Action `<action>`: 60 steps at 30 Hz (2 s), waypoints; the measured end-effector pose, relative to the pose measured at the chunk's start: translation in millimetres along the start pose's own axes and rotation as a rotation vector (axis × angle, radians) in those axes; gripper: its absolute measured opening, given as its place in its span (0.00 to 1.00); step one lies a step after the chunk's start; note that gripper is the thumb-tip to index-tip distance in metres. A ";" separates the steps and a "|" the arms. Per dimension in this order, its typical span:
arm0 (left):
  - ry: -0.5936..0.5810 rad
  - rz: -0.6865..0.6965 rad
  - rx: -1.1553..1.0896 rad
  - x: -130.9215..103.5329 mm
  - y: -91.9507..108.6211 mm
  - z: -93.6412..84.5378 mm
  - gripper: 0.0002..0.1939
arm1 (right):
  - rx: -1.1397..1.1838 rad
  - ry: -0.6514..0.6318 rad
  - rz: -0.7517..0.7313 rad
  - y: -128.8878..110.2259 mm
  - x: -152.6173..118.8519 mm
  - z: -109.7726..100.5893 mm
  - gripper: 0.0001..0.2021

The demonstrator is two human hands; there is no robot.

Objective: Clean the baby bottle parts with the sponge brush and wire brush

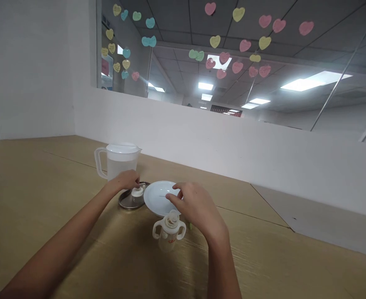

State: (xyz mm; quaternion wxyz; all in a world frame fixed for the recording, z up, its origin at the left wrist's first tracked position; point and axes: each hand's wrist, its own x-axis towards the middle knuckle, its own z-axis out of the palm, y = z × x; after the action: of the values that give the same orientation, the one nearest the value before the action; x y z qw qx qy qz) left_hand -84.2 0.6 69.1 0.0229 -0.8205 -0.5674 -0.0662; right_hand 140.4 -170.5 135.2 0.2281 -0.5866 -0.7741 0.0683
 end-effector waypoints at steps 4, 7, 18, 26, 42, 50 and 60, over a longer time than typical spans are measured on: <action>0.093 0.014 -0.020 -18.8 7.0 -31.3 0.12 | 0.004 0.040 -0.027 0.7 3.1 1.8 0.16; 0.188 0.096 -0.093 -38.3 23.2 -53.4 0.16 | 0.036 0.098 -0.045 1.7 11.4 9.1 0.17; 0.338 0.380 -0.563 -78.9 62.9 -83.0 0.12 | 0.307 0.108 -0.248 -9.1 28.0 30.3 0.17; 0.467 0.385 -0.680 -74.3 62.4 -80.7 0.08 | 0.416 0.138 -0.201 -7.4 27.4 26.6 0.18; 0.586 0.461 -0.408 -77.9 76.7 -76.1 0.09 | 0.509 0.115 -0.198 1.1 26.2 21.3 0.18; 0.750 0.385 -0.020 -68.4 83.3 -61.3 0.10 | 0.631 0.170 -0.123 -3.3 34.1 31.2 0.19; 0.835 0.291 0.190 -68.3 83.7 -58.9 0.16 | 0.893 0.148 0.004 -2.0 38.3 32.7 0.23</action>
State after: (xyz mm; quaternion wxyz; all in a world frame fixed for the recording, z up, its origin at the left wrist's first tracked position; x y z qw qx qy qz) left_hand -34.5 -99.1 121.3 0.3343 -0.7888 -0.3918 -0.3354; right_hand 116.6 -129.9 117.4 0.5132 -0.4357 -0.6492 0.3539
